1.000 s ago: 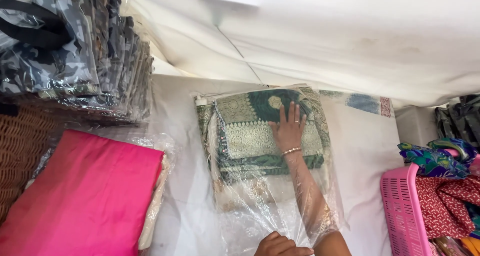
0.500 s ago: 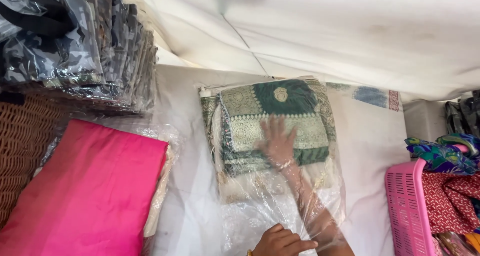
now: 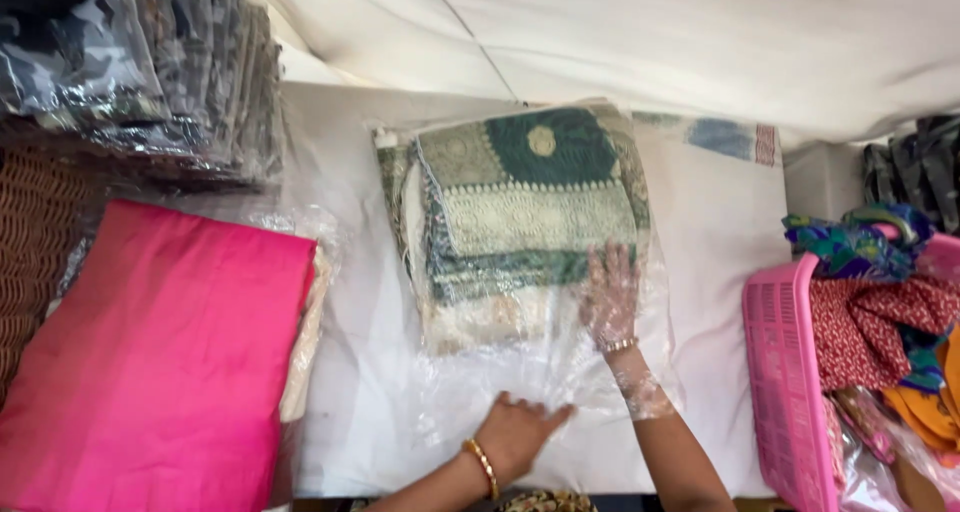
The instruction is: The person packs folded, plastic-wrapped garments into a clear backpack. They place a green patterned item into the bag, adjust it, and then add a red patterned item. Finally, they fold a pink garment and place it on the table.
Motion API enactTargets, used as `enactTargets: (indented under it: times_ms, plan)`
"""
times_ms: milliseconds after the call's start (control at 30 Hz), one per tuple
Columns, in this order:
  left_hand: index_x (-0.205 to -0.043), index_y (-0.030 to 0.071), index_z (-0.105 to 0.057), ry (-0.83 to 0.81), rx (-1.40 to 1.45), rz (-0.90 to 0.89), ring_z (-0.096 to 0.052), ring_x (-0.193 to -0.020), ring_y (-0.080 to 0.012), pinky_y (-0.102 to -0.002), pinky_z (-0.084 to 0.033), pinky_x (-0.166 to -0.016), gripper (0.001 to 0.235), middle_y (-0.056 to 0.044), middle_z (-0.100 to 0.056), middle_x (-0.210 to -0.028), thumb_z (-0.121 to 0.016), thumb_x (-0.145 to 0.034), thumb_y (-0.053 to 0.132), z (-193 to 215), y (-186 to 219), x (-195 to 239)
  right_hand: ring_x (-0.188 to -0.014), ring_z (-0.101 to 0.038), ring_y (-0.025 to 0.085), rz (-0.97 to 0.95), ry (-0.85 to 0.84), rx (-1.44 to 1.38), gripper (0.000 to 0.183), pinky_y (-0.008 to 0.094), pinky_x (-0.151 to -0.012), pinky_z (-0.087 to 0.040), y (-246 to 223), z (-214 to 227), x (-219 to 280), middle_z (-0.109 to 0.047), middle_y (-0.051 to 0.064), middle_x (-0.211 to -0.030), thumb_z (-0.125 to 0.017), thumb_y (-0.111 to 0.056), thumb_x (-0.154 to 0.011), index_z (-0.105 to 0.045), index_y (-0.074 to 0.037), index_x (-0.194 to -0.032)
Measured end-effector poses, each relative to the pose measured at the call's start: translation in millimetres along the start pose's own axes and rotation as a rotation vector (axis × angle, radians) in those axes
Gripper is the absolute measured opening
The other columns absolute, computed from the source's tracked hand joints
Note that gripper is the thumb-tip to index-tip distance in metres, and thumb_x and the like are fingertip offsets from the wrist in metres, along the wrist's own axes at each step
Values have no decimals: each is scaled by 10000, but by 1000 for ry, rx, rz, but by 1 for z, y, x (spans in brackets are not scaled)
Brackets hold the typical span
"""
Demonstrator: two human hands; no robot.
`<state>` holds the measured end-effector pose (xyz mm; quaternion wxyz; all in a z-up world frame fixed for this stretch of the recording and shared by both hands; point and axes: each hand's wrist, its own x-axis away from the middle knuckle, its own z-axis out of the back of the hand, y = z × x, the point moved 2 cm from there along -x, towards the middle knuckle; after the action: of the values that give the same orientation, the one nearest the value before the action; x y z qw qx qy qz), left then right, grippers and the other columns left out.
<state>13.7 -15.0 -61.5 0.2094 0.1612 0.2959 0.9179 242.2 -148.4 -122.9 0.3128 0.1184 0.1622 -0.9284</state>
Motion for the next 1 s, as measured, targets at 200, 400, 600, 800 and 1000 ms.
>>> enactTargets:
  times_ms: [200,400,600,800,1000]
  plan:
    - [-1399,283,-608,-415,43,213,-636,-1159,-220,-461,-431,-1075,460,-40,-710,-1205,-584,-965,135,49,-27,27,-1426,-402,369,122,-427,138,378,517,-1180,-309,89,-25,181,-484,197,-1516,-528,-162,-884,-671,-129,-1233]
    - [-1310,307,-674,405,-381,87,-353,-1442,-261,-671,-109,-1154,690,-14,-493,-1528,-544,-754,-80,90,-85,25,-996,-702,276,57,-422,104,253,385,-883,-575,189,30,247,-745,77,-991,-569,-25,-779,-756,-122,-919]
    - [-1409,279,-589,67,-399,364,-484,-1400,-191,-533,-243,-1287,585,18,-542,-1416,-560,-892,6,-86,-209,142,-1075,-676,299,-304,-486,206,357,415,-907,-564,236,39,260,-705,97,-1093,-597,-43,-801,-694,-131,-1133]
    - [-1539,236,-452,755,-545,569,-440,-1382,-339,-600,-231,-1212,722,-187,-479,-1418,-649,-853,127,-66,-187,151,-1306,-479,415,-95,-8,45,827,537,-1013,-453,215,48,156,-429,213,-1460,-730,-117,-643,-502,-140,-1439]
    - [-1282,293,-626,606,-772,284,-385,-1455,-217,-590,-172,-1186,477,-62,-500,-1510,-644,-837,123,-73,-200,111,-1405,-429,214,572,11,413,740,512,-1147,-235,171,27,106,-433,46,-1514,-735,-70,-712,-565,-412,-1346]
